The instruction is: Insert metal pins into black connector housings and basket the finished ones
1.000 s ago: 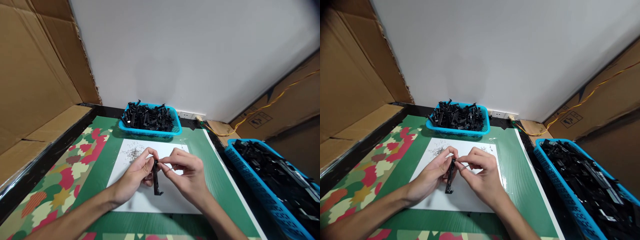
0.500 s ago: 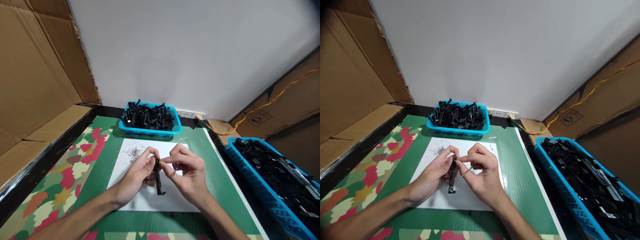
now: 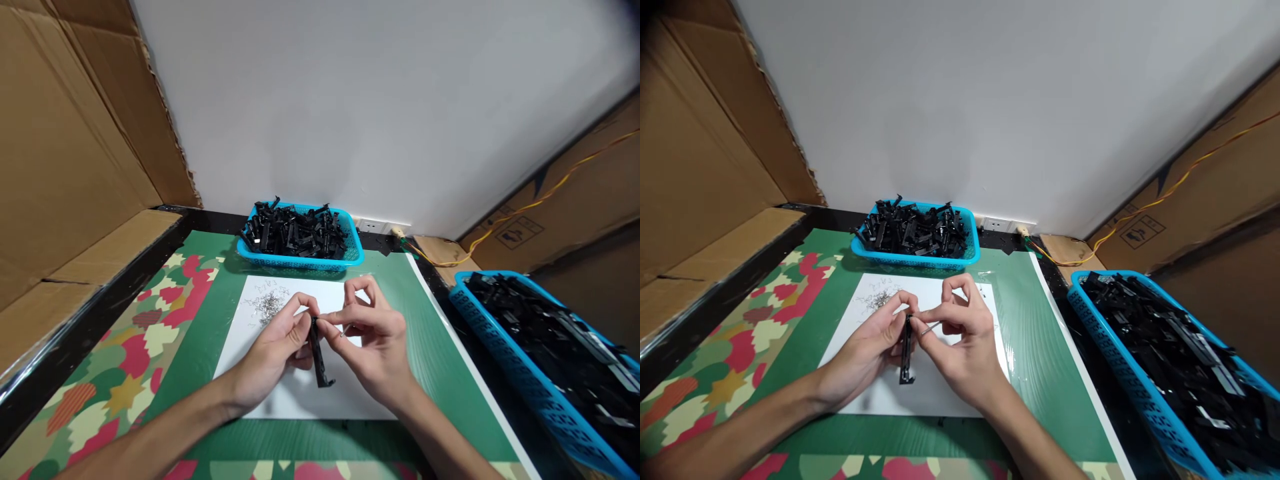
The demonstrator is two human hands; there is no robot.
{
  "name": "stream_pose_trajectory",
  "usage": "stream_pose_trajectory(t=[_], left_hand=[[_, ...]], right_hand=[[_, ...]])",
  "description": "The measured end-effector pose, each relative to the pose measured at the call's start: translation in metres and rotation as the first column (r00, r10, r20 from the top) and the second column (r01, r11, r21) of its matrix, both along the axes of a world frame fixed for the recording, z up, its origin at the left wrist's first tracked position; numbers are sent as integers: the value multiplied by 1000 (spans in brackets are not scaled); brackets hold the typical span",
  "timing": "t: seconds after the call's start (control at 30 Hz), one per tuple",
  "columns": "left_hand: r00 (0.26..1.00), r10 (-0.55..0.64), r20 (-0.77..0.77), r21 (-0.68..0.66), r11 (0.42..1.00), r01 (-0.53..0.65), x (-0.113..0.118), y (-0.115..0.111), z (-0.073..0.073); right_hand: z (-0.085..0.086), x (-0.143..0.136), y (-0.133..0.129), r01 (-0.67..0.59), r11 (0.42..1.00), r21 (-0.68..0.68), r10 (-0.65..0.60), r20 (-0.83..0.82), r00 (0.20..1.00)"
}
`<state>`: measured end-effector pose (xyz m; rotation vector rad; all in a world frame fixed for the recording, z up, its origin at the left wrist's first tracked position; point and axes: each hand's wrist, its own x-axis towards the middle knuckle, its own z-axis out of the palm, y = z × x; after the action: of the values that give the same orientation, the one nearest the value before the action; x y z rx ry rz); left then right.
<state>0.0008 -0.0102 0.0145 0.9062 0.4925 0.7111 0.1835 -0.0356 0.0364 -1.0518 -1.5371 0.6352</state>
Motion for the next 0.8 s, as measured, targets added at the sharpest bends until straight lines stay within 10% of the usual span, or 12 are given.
stream_pose_trajectory(t=[0.8], left_hand=[[996, 89, -30, 32, 996, -88, 4, 4, -4]], right_hand=[[-2, 5, 0, -127, 974, 185, 77, 255, 964]])
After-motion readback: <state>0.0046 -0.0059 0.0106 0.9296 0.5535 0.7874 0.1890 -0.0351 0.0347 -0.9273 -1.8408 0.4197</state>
